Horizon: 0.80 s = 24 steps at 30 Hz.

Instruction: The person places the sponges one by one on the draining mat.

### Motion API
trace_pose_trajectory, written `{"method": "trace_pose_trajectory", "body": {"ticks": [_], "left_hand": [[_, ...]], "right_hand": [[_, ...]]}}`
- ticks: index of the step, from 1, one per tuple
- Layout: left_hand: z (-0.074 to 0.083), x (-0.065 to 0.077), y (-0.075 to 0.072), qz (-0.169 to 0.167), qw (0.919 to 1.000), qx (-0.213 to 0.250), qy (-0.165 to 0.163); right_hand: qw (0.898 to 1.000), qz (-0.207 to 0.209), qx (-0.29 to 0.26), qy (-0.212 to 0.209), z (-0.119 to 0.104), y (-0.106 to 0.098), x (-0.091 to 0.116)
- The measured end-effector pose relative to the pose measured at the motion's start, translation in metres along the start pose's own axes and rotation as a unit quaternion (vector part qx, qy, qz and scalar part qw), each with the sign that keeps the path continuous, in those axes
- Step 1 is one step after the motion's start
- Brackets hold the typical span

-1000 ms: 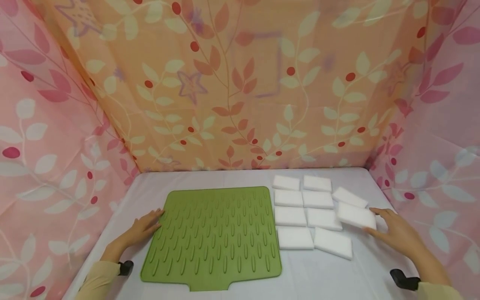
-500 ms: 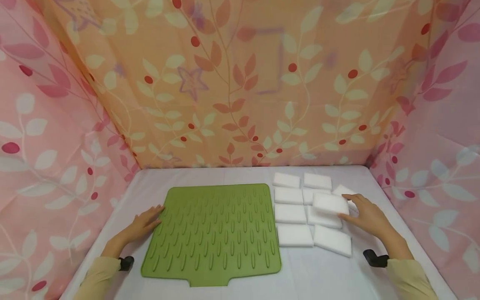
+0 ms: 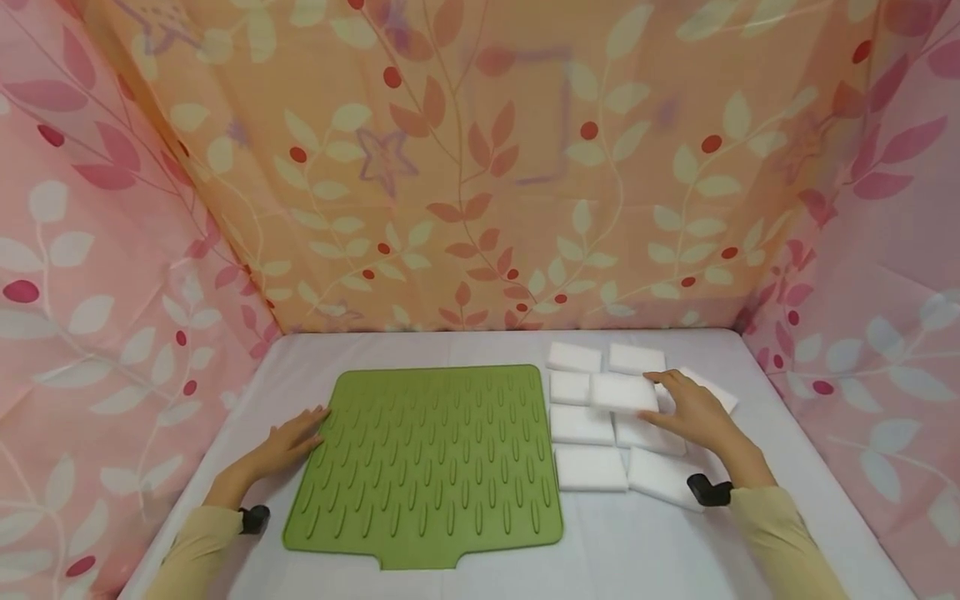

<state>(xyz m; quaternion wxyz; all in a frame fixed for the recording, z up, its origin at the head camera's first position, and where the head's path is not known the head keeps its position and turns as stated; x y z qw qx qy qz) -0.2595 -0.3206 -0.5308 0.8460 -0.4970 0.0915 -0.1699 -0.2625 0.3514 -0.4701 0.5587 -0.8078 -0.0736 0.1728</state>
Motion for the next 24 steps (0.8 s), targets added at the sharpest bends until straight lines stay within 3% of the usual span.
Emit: {"method": "trace_pose_trajectory", "body": {"ticks": [17,24], "left_hand": [[0.002,-0.001,-0.002,0.001,0.9999,-0.003,-0.013],[0.0,-0.001,0.0,-0.003,0.9998,-0.002,-0.02]], "right_hand": [[0.999,-0.024,-0.029,0.002,-0.028,0.01,-0.034],[0.999,-0.011,-0.035,-0.012,-0.037,0.021,-0.045]]}}
Point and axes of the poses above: each hand's wrist, its own x-axis away from the middle knuckle, its own y-axis out of the palm, z = x × y, the point moved 2 cm from there along -x, towards the middle knuckle, and after that the axes turned 2 degrees about -z, right-handed, at the moved point
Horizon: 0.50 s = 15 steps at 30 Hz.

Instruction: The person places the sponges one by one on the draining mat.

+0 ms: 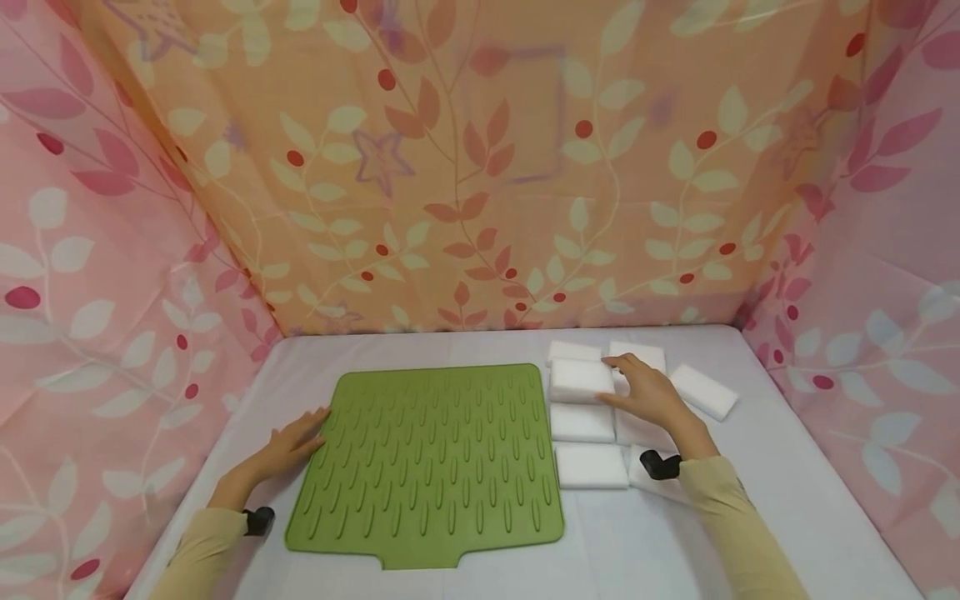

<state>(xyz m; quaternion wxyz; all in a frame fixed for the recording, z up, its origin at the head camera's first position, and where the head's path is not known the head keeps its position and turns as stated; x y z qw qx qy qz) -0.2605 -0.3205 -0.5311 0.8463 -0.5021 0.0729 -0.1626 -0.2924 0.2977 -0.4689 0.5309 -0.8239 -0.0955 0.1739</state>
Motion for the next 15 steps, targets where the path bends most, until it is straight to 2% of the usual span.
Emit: {"method": "trace_pose_trajectory", "body": {"ticks": [7,15], "left_hand": [[-0.001,0.0,0.003,0.002,1.0,0.004,-0.007],[0.002,0.001,0.002,0.003,0.9999,0.016,0.001]], "right_hand": [[1.0,0.002,0.001,-0.013,-0.009,0.01,-0.014],[1.0,-0.001,0.005,-0.008,-0.021,0.022,-0.031]]}}
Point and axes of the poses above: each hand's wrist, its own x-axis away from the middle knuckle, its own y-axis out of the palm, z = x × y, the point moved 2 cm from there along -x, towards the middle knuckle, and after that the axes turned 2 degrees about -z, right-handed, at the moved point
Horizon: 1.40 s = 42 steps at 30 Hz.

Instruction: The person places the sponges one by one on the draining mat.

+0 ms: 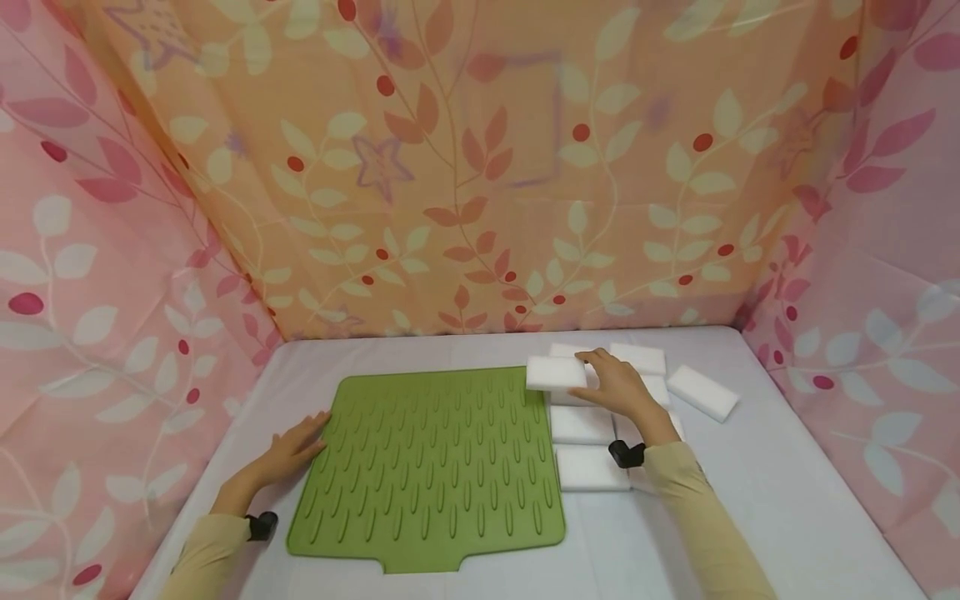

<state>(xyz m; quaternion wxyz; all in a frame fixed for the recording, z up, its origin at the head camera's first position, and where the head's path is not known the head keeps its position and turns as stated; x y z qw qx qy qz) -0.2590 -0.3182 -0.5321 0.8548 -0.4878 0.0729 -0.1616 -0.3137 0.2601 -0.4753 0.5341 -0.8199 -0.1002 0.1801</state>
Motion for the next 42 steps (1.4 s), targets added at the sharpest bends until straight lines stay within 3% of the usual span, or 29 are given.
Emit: {"method": "trace_pose_trajectory", "body": {"ticks": [7,20,32,42], "left_hand": [[0.001,0.0,-0.001,-0.003,1.0,0.001,0.005],[0.004,0.001,-0.003,-0.008,0.9999,0.001,-0.011],[0.0,-0.001,-0.001,-0.011,0.9999,0.0,-0.01],[0.0,-0.001,-0.001,-0.015,0.9997,0.006,-0.017]], "right_hand": [[1.0,-0.001,0.022,-0.009,-0.01,0.014,-0.015],[1.0,0.001,-0.004,-0.025,-0.033,0.032,-0.033],[1.0,-0.02,0.005,-0.012,-0.049,0.045,-0.046],[0.999,-0.042,0.023,-0.004,-0.049,0.053,-0.051]]}}
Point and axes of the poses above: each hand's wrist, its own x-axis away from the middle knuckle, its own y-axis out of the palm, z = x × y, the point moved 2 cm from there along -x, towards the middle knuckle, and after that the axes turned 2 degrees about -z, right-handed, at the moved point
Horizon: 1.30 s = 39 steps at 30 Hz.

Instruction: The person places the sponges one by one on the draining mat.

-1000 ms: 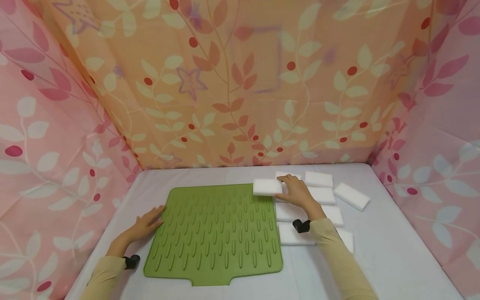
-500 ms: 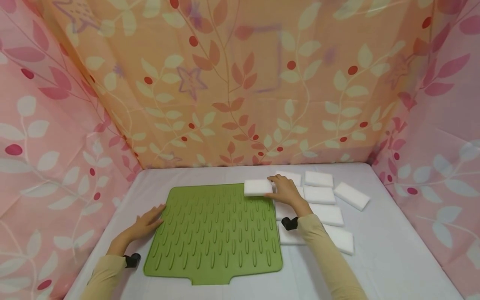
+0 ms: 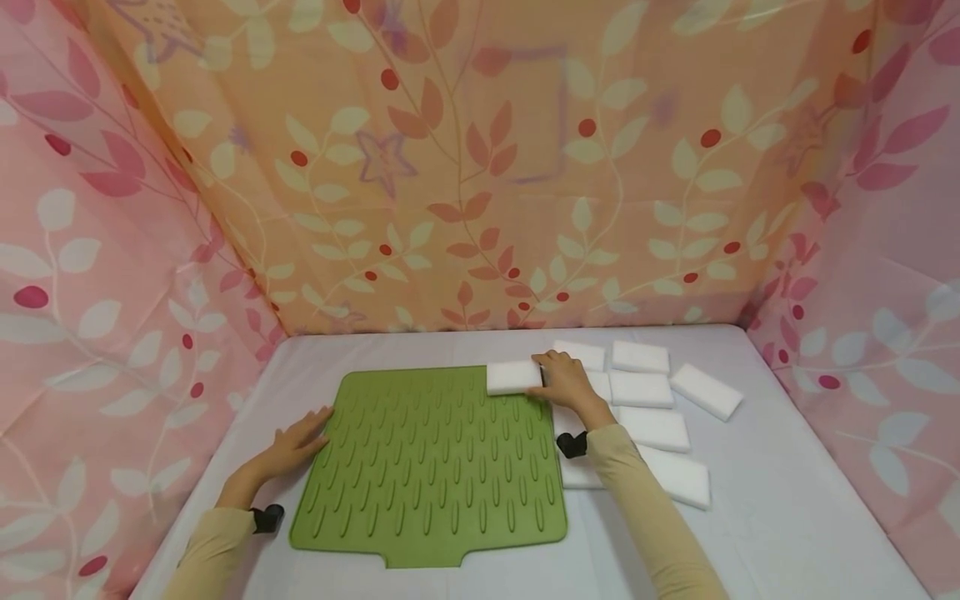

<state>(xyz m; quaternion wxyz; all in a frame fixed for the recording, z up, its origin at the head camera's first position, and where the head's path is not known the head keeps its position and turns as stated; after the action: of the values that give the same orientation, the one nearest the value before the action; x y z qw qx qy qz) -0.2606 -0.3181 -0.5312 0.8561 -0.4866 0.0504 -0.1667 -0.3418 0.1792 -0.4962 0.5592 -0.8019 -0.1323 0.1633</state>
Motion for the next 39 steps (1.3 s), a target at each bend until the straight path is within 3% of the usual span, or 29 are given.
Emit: {"method": "trace_pose_trajectory", "body": {"ticks": [22,39], "left_hand": [[0.0,-0.001,0.0,-0.003,1.0,0.004,-0.002],[0.0,0.0,0.0,-0.008,1.0,0.001,0.0]], "right_hand": [[1.0,-0.008,0.01,0.001,0.003,0.001,0.002],[1.0,0.0,0.01,0.01,0.028,-0.015,0.019]]}}
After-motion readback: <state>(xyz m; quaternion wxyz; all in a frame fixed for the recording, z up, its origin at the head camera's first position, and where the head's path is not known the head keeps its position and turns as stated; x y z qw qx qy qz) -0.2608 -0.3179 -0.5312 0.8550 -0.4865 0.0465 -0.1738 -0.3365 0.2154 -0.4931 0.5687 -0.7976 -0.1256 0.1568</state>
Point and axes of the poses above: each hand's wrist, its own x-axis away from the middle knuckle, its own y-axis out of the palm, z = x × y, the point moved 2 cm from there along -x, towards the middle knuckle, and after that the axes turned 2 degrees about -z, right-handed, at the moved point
